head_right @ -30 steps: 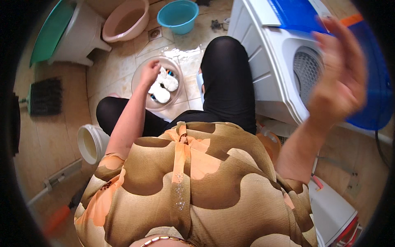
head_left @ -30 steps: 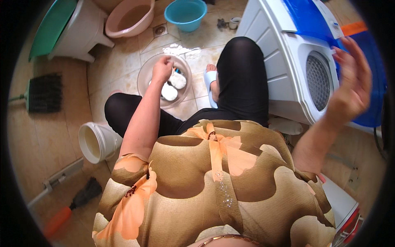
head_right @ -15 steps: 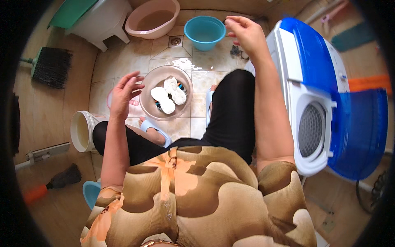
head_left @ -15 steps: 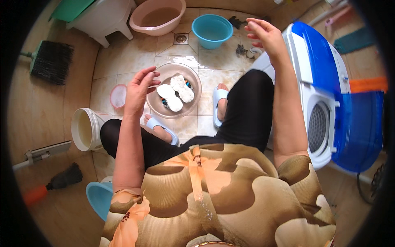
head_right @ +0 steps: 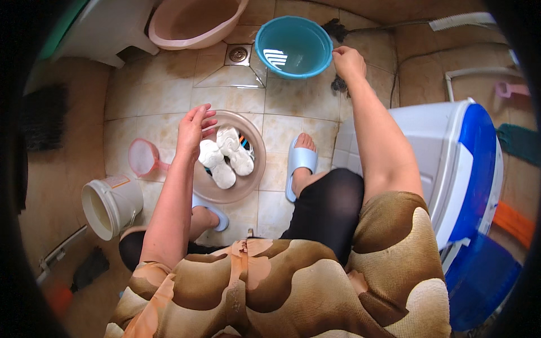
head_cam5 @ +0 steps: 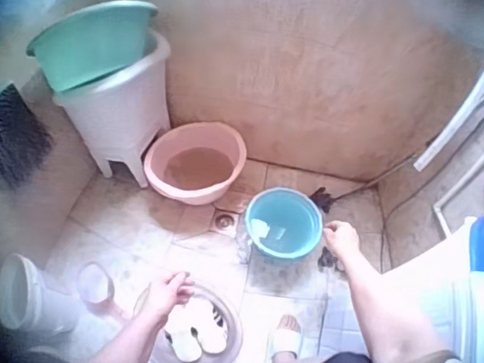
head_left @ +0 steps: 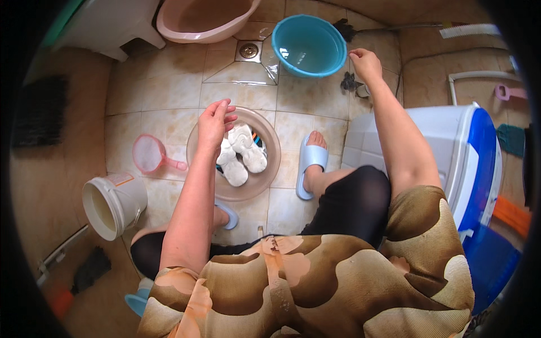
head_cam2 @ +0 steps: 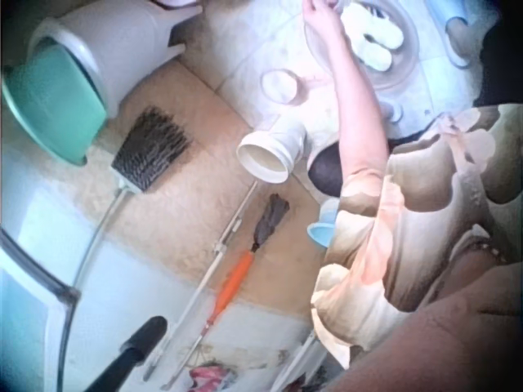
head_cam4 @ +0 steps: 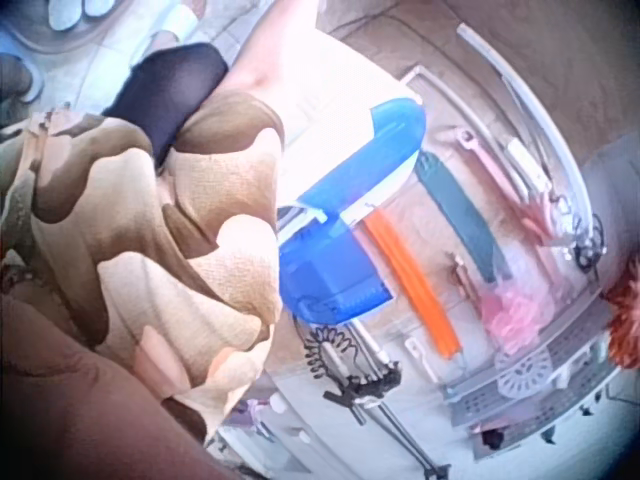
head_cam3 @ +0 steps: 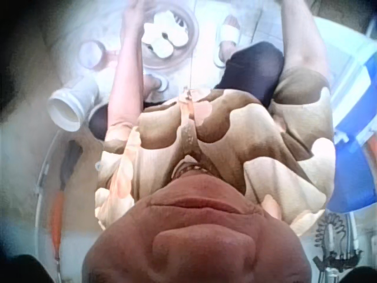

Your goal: The person washes a pair of shoes in a basin of water by hand, scrubbing the surfaces and rinsing them with water from a bucket.

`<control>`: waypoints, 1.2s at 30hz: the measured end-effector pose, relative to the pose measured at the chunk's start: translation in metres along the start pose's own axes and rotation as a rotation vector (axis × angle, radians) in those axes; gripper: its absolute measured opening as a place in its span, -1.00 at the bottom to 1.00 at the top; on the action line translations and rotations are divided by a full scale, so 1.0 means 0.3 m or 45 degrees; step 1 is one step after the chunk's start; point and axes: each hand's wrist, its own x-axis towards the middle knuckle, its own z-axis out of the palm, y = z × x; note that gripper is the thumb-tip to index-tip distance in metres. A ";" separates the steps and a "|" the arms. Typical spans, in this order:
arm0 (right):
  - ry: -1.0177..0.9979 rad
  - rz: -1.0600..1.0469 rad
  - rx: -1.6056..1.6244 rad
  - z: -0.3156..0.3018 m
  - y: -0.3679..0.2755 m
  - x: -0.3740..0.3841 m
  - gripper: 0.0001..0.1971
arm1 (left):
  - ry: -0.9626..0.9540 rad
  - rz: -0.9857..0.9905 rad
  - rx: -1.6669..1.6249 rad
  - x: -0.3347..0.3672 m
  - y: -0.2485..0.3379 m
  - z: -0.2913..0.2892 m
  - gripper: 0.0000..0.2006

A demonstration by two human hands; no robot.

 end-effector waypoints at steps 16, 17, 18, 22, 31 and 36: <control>-0.835 0.663 0.904 0.283 0.116 0.254 -0.57 | -0.372 -0.048 -0.058 0.524 0.035 0.425 -0.50; -0.824 0.635 0.951 0.302 0.151 0.258 -0.62 | -0.363 -0.070 -0.159 0.523 0.036 0.439 -0.52; -0.813 0.607 0.997 0.320 0.181 0.267 -0.67 | -0.366 -0.104 -0.283 0.536 0.038 0.449 -0.54; -0.695 0.507 1.051 0.390 0.223 0.285 -0.78 | -0.431 -0.087 -0.399 0.553 0.045 0.435 -0.53; -0.673 0.310 1.046 0.374 0.192 0.225 -0.71 | -0.511 -0.276 -0.683 0.539 -0.078 0.334 -0.61; -0.678 0.249 0.861 0.248 0.113 0.117 -0.75 | -0.388 -0.273 -0.640 0.344 -0.020 0.313 -0.52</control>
